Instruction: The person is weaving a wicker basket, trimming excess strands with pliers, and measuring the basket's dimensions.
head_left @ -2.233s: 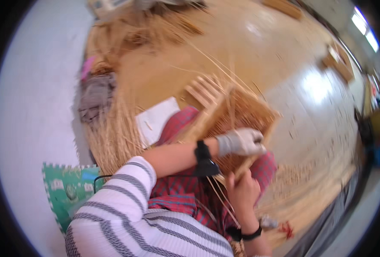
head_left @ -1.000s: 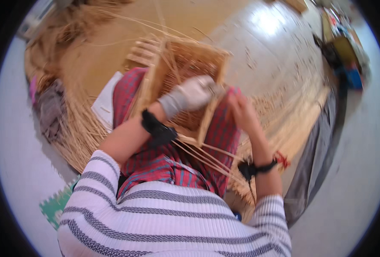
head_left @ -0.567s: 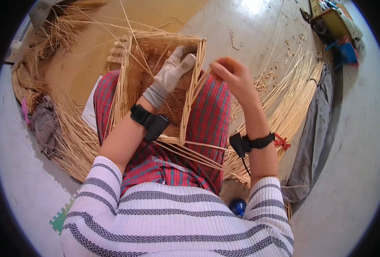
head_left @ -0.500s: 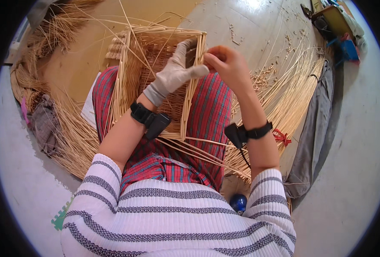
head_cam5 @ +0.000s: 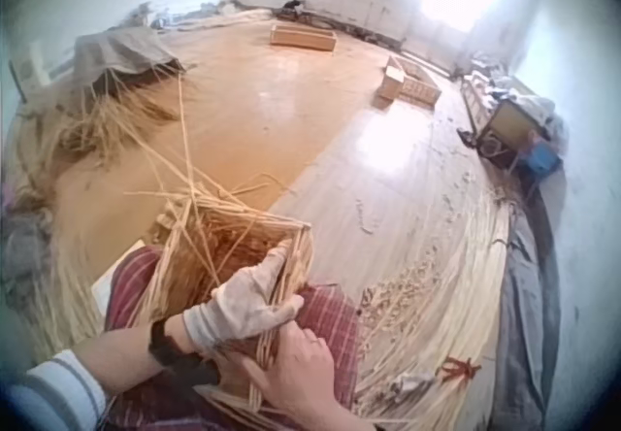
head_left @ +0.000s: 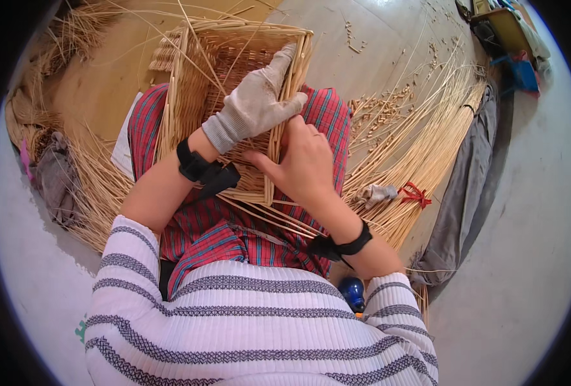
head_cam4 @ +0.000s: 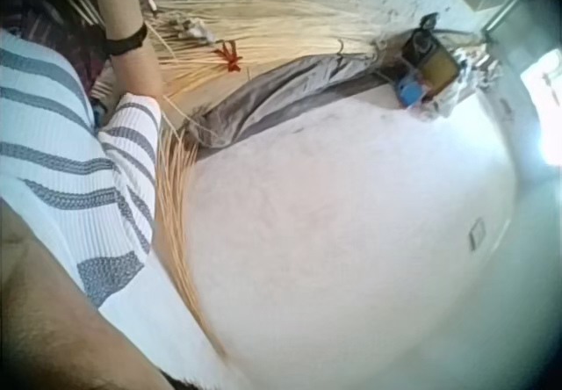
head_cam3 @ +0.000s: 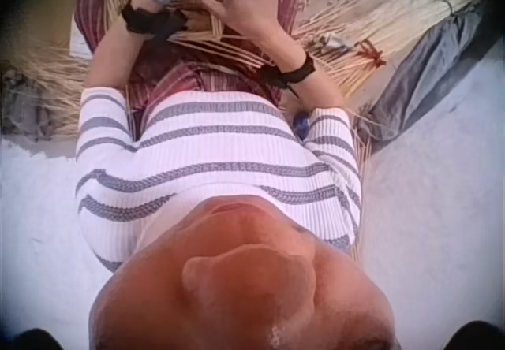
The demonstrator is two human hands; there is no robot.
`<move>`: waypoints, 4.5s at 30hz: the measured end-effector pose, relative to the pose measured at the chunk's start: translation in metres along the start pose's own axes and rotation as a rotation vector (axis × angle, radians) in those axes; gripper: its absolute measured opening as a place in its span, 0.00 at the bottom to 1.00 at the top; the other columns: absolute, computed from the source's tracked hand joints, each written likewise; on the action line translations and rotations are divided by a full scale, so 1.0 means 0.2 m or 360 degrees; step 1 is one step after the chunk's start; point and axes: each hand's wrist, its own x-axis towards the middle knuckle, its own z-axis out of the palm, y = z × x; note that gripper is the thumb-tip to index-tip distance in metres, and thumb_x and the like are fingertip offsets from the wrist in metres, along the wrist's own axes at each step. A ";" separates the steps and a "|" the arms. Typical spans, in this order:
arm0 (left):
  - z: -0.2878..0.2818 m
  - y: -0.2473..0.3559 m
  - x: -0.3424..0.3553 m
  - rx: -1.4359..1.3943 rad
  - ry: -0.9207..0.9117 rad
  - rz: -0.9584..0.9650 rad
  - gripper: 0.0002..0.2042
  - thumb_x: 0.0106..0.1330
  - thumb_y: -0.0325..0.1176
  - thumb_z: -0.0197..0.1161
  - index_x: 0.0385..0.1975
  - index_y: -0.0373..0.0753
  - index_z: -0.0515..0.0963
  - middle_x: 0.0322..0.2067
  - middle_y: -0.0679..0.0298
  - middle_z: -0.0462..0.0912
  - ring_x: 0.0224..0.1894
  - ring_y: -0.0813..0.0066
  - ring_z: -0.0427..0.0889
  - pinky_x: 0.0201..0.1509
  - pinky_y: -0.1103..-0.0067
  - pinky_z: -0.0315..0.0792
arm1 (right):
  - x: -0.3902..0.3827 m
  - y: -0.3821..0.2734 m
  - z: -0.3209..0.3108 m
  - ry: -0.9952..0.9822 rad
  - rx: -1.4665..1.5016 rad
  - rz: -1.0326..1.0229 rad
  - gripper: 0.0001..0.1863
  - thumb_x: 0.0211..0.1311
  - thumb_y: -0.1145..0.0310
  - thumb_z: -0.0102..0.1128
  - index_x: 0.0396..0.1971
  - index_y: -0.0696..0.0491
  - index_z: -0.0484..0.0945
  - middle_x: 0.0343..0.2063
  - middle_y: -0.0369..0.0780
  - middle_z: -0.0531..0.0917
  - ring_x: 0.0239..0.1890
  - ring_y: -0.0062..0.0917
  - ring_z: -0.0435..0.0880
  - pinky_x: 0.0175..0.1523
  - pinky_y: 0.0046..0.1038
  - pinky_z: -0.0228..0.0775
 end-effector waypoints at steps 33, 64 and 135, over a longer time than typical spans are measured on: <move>-0.05 0.07 -0.02 -0.0479 -0.0031 -0.0406 0.37 0.70 0.41 0.61 0.73 0.36 0.52 0.56 0.48 0.79 0.58 0.60 0.81 0.62 0.70 0.73 | 0.83 0.25 -0.43 0.0233 -0.0870 -0.1780 0.08 0.56 0.57 0.67 0.32 0.41 0.79 0.25 0.28 0.80 0.37 0.21 0.80 0.45 0.28 0.70; 0.01 0.30 0.07 0.1394 0.0089 -0.0049 0.08 0.57 0.39 0.59 0.27 0.43 0.80 0.29 0.65 0.76 0.36 0.68 0.76 0.43 0.69 0.64 | 0.57 0.28 -0.50 0.0131 -0.0985 -0.1255 0.11 0.63 0.64 0.64 0.29 0.50 0.71 0.24 0.37 0.76 0.31 0.33 0.78 0.35 0.37 0.66; -0.35 0.12 0.15 -0.0588 -0.0189 -0.0953 0.03 0.66 0.28 0.62 0.35 0.36 0.76 0.24 0.69 0.77 0.23 0.83 0.76 0.29 0.82 0.72 | 0.71 0.26 -0.19 -0.0716 0.1552 0.0133 0.55 0.54 0.69 0.75 0.74 0.57 0.44 0.61 0.51 0.73 0.55 0.30 0.81 0.63 0.31 0.71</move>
